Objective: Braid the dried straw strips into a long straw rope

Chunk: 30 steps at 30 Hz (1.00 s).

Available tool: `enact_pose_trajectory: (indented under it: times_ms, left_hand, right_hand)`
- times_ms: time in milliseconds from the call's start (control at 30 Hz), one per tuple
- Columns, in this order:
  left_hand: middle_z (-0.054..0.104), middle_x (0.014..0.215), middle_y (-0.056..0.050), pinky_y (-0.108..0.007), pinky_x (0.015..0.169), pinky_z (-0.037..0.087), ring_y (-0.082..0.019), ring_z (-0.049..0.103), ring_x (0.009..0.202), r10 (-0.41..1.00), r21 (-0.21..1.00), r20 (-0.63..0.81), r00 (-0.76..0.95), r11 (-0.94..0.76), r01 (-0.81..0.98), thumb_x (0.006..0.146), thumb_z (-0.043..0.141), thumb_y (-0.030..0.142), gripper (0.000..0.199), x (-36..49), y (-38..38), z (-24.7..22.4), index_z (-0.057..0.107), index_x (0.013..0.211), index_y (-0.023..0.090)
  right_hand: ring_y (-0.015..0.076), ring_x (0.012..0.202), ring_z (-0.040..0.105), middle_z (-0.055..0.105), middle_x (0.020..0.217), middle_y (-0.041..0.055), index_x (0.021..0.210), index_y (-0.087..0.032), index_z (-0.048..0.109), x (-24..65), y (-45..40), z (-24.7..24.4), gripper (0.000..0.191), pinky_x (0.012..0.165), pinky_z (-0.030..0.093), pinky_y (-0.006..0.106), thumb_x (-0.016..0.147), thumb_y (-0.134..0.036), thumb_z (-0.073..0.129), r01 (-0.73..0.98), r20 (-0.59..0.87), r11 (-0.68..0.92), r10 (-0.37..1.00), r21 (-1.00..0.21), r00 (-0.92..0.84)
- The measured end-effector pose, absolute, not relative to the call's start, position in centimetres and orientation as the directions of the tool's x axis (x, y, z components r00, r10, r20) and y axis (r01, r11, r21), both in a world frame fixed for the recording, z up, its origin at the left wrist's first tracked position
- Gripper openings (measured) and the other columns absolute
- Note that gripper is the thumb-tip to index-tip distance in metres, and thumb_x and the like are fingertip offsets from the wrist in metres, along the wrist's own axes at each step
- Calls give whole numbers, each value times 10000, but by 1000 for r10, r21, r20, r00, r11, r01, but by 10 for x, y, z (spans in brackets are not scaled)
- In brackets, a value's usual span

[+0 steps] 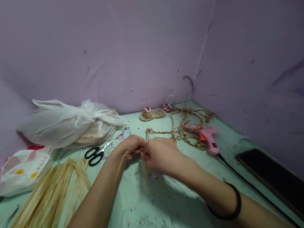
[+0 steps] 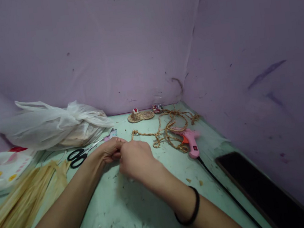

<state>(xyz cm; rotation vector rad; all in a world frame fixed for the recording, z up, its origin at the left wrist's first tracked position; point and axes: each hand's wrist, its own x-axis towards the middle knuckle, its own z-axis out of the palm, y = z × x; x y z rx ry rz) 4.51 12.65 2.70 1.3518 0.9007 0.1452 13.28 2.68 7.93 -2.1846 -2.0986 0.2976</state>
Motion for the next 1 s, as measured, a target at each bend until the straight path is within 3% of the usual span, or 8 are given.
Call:
enact_pose_trajectory:
  times_ms: [133,200,267,367,500,567,767,1000]
  left_hand:
    - [315,365,72,-164,318,50,4,193,283,551,893,-449,704,292,342,504,557,167,174,43,126,31,394,449,141]
    - [326,372,69,-161,315,53,3,210,283,543,892,-451,708,293,343,522,586,196,196,42,126,32,409,461,137]
    - [330,377,69,-161,312,57,4,211,282,538,894,-448,714,294,339,533,591,206,191,41,127,31,423,474,135]
    - [323,380,73,-160,310,64,4,199,282,521,898,-438,733,293,328,537,582,209,167,40,129,28,439,492,134]
    - [331,387,69,-160,314,66,4,199,293,506,904,-426,750,279,325,532,582,204,146,39,132,25,458,511,129]
    - [333,388,69,-164,317,62,3,192,295,504,906,-422,753,271,326,534,584,204,136,39,133,24,472,526,126]
    - [355,375,62,-179,316,81,-26,225,284,542,899,-427,724,165,406,545,570,214,102,38,133,27,507,557,135]
    - [414,364,28,-201,356,189,-53,284,320,641,796,-393,659,-122,593,526,518,145,65,44,121,45,517,463,129]
  right_hand:
    - [136,625,560,628,662,67,715,-129,637,171,41,76,200,523,365,208,746,-224,463,811,-46,-193,978,-552,201]
    - [117,585,550,615,661,67,742,-107,597,182,49,67,144,516,383,199,738,-172,468,593,-186,-314,946,-741,267]
    - [108,534,544,590,624,53,769,-109,553,181,53,59,109,511,412,206,732,-117,451,313,-378,-424,904,-850,198]
    - [90,441,492,514,509,9,697,-122,511,171,53,51,96,446,392,195,716,-71,432,113,-506,-505,862,-856,18]
    - [27,324,267,401,434,-47,582,-135,446,165,53,48,143,331,181,158,710,-74,437,137,-502,-498,865,-856,5]
    - [23,316,221,364,422,-58,556,-141,425,167,54,46,161,328,136,170,712,-102,440,143,-499,-501,865,-853,50]
    - [25,302,193,291,385,-75,488,-164,360,170,56,40,210,327,112,197,652,-163,491,175,-465,-478,878,-861,114]
    - [28,298,181,245,351,-97,484,-185,317,172,57,30,234,316,118,196,586,-159,527,200,-422,-440,898,-876,127]
